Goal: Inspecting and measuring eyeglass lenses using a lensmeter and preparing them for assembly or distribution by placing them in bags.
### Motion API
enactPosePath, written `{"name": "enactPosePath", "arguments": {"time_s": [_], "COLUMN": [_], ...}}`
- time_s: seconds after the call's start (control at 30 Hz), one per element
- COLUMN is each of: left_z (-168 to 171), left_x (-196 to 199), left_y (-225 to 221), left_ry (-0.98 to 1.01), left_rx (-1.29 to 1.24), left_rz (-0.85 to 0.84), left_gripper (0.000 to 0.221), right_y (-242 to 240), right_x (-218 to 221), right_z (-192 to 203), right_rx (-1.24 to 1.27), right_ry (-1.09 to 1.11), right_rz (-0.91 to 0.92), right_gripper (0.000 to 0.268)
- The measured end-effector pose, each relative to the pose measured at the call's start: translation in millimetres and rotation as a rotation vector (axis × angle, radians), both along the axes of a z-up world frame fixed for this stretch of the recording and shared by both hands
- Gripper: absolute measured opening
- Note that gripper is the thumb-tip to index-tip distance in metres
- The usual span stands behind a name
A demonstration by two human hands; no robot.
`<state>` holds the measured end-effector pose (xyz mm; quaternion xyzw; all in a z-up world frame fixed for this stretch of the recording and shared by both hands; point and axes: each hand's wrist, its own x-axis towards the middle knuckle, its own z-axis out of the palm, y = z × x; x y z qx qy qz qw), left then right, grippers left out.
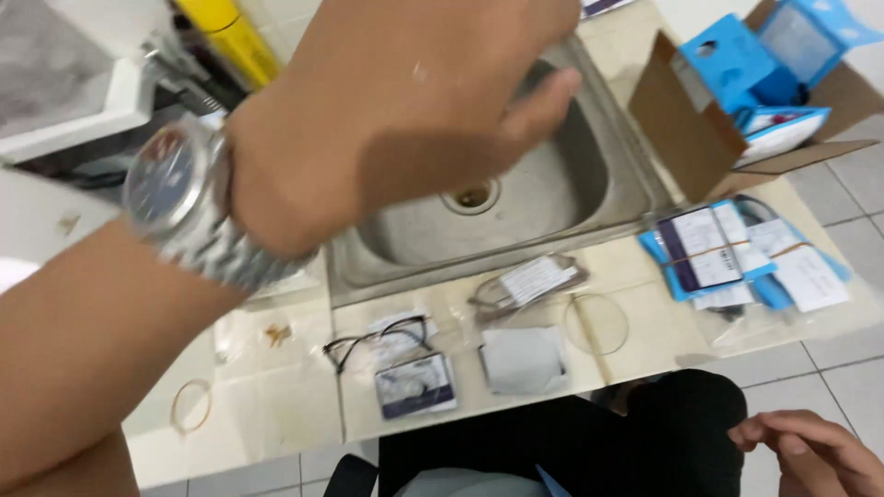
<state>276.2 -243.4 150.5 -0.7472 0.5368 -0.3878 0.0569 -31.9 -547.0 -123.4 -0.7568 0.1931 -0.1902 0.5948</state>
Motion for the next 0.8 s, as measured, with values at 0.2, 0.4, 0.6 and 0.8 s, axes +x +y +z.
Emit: {"name": "enactPosePath", "arguments": {"time_s": [0.2, 0.4, 0.6, 0.8], "left_z": [-19, -149, -234, -263], "left_x": [-128, -149, -105, -76], "left_y": [127, 205, 203, 199], "left_ry": [0.640, 0.943, 0.861, 0.910], "left_rx": [-0.085, -0.359, -0.285, -0.212], "left_rz": [0.004, 0.260, 0.394, 0.504], "left_gripper": [0.022, 0.035, 0.063, 0.058], "right_y": [123, 190, 281, 290], "right_x": [20, 44, 70, 95], "right_z": [64, 58, 94, 91], "right_rx": [-0.058, -0.469, -0.739, -0.760], "right_ry": [0.098, 0.172, 0.193, 0.377], "right_rz": [0.140, 0.429, 0.459, 0.507], "right_gripper": [0.017, 0.031, 0.066, 0.075]}}
